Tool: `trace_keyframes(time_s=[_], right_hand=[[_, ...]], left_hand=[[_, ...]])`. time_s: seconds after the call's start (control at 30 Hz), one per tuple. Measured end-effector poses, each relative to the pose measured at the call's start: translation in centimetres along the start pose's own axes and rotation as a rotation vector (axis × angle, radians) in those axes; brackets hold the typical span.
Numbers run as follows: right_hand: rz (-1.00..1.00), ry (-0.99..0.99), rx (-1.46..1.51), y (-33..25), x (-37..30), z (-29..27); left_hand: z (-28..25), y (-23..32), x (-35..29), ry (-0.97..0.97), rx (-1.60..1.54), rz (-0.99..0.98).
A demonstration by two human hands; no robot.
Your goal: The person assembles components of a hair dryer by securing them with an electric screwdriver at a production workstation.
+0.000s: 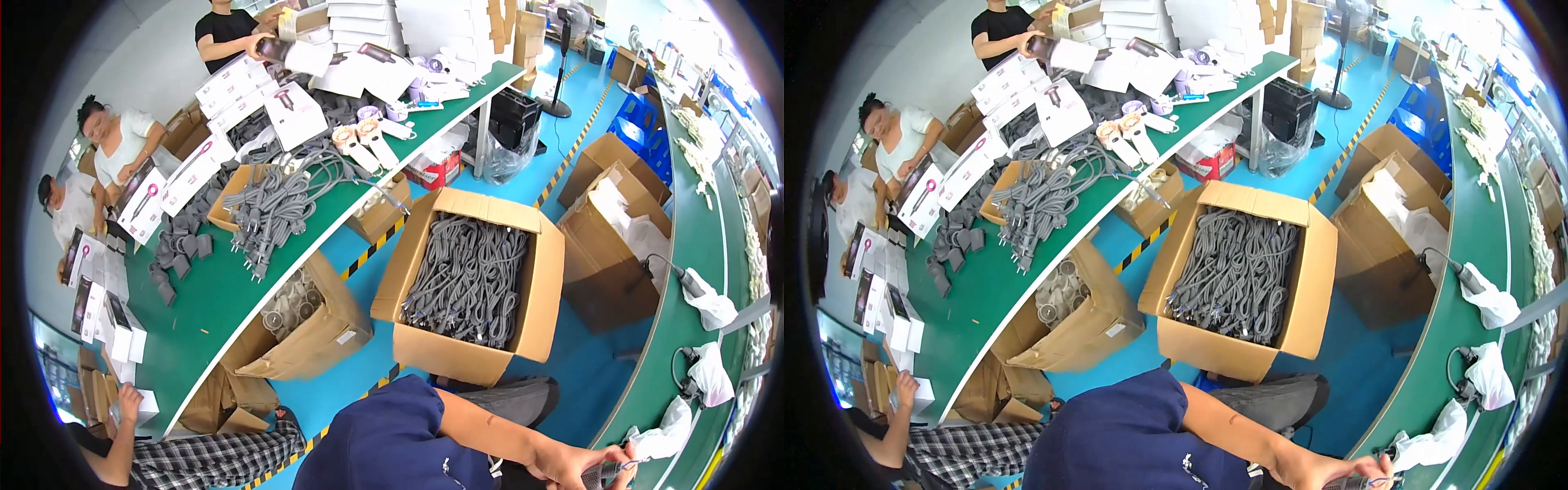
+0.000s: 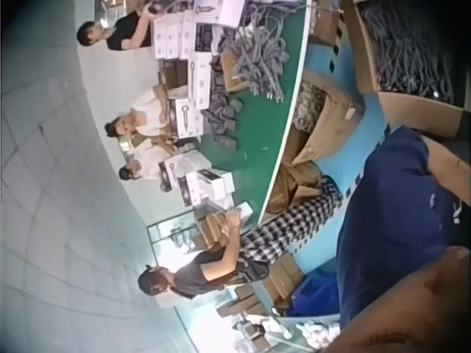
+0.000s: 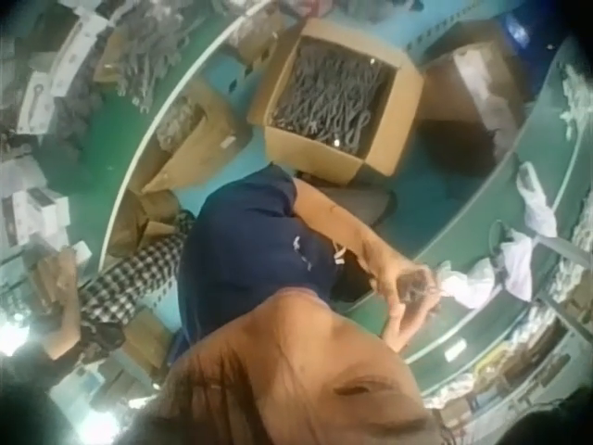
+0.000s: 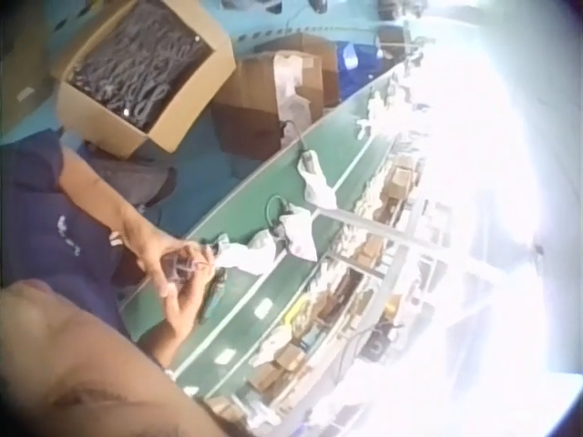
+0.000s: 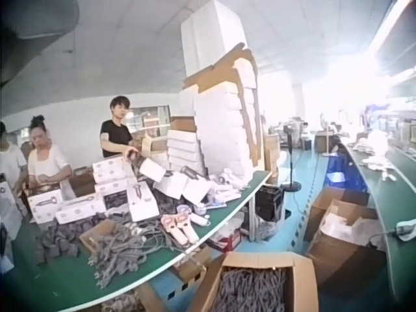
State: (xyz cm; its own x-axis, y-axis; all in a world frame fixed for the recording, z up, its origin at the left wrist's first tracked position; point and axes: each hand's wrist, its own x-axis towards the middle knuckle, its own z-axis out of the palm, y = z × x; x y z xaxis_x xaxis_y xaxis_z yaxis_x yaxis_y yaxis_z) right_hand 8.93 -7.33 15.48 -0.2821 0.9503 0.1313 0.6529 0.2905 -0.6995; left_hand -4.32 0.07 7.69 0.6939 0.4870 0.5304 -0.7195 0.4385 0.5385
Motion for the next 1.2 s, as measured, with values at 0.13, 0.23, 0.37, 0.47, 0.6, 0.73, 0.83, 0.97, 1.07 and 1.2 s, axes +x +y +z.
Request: trace_keyframes(time_s=[0.13, 0.23, 0.37, 0.47, 0.6, 0.73, 0.83, 0.97, 1.07, 1.2], right_hand=[[0.057, -0.15, 0.025, -1.0, -0.1, -0.2], [0.15, 0.049, 0.433, -1.2, -0.5, 1.7], [-0.023, 0.371, 0.466, 5.2, -4.4, 0.7], [0.098, 0.612, -0.024, 5.1, -3.5, -0.3], [0.045, 0.675, 0.437, 3.1, -1.1, 0.8], [-0.113, 0.48, 0.597, 5.3, -0.2, 2.6], [-0.151, 0.369, 0.485, 6.4, 1.1, 3.1], [-0.114, 0.283, 0.608, 5.8, 3.0, 4.0], [-0.102, 0.236, 0.614, 4.9, 3.9, 4.1], [-0.069, 0.228, 0.592, 3.8, 3.6, 3.6]], left_hand=[[0.7, 1.2, -1.7, 0.177, -0.116, -0.415], [-1.8, -2.3, -2.4, 0.097, -0.043, -0.56], [1.6, -0.2, -2.4, 0.257, 0.089, 0.131], [0.1, 0.6, -5.1, 0.03, 0.252, -0.263], [-0.3, 10.0, -9.5, 0.276, 0.198, -0.296], [13.0, 24.9, -12.6, 1.214, 0.686, -0.181], [19.5, 30.9, -13.8, 1.456, 1.088, 0.308], [21.9, 41.4, -13.5, 1.572, 1.767, 0.507], [21.1, 49.2, -15.2, 1.815, 1.9, 0.229], [16.0, 60.1, -21.8, 2.094, 2.21, -0.475]])
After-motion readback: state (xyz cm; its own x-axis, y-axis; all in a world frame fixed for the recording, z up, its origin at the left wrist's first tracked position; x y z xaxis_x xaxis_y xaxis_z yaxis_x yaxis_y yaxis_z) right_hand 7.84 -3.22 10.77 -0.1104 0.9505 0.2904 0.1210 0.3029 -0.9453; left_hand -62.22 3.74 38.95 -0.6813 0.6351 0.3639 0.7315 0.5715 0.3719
